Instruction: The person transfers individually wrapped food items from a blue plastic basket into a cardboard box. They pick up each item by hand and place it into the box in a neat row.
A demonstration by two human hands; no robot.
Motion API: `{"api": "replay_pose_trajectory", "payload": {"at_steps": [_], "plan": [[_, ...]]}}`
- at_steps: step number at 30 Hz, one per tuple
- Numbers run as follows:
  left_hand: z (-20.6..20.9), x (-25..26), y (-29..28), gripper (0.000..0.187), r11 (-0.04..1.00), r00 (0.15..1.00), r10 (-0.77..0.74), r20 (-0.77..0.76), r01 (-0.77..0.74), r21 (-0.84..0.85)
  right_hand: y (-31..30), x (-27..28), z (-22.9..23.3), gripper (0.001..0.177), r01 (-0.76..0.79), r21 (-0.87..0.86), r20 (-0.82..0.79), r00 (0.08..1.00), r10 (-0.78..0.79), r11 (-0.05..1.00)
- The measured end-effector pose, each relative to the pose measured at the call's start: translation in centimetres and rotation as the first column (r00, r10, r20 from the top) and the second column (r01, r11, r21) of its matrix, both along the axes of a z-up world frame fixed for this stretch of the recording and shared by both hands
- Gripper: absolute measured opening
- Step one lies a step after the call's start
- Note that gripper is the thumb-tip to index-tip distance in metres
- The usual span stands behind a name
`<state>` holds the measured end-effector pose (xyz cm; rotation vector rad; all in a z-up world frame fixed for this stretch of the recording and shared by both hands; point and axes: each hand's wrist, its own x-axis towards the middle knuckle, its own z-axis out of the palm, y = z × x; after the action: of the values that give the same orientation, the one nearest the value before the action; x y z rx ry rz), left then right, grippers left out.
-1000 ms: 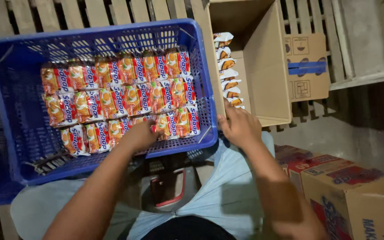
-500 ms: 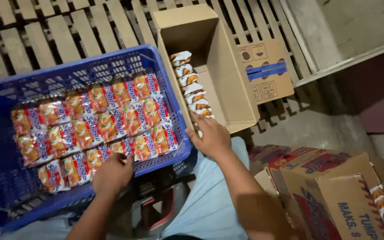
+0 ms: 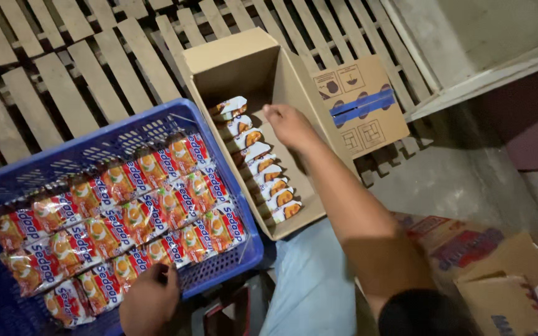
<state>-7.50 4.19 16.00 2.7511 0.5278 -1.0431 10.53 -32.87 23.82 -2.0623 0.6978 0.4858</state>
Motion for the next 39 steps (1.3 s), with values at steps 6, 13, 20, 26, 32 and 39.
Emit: {"api": "replay_pose_trajectory", "payload": {"at_steps": [6, 13, 20, 26, 32, 39], "plan": [[-0.8, 0.2, 0.2, 0.042, 1.0, 1.0, 0.024, -0.002, -0.024, -0.012, 0.7, 7.6, -10.9, 0.1, 0.126, -0.023, -0.147, 0.981, -0.128, 0.992], [-1.4, 0.3, 0.9, 0.039, 0.997, 1.0, -0.011, 0.012, 0.012, -0.08, 2.9, 9.1, -13.7, 0.099, 0.106, -0.021, -0.168, 0.98, -0.108, 0.994], [-0.6, 0.3, 0.8, 0.042, 0.994, 0.997, -0.051, 0.051, 0.056, -0.094, 1.1, 5.8, -8.1, 0.061, 0.257, 0.264, -0.035, 0.966, -0.257, 0.93], [-1.3, 0.1, 1.1, 0.048, 0.994, 0.993, -0.044, 0.107, 0.055, -0.099, -1.9, -2.8, -3.4, 0.067, 0.158, 0.774, 0.174, 0.878, -0.446, 0.614], [-3.1, -2.0, 1.2, 0.044, 0.989, 0.959, -0.062, 0.275, 0.097, -0.113, 0.1, -13.5, -0.8, 0.073, -0.257, 0.89, 0.415, 0.801, -0.432, 0.377], [-6.0, -3.5, 3.4, 0.037, 0.851, 0.868, 0.154, 0.473, 0.127, -0.51, 6.6, -22.0, -6.1, 0.081, -0.243, 0.931, 0.349, 0.811, -0.469, 0.274]]}}
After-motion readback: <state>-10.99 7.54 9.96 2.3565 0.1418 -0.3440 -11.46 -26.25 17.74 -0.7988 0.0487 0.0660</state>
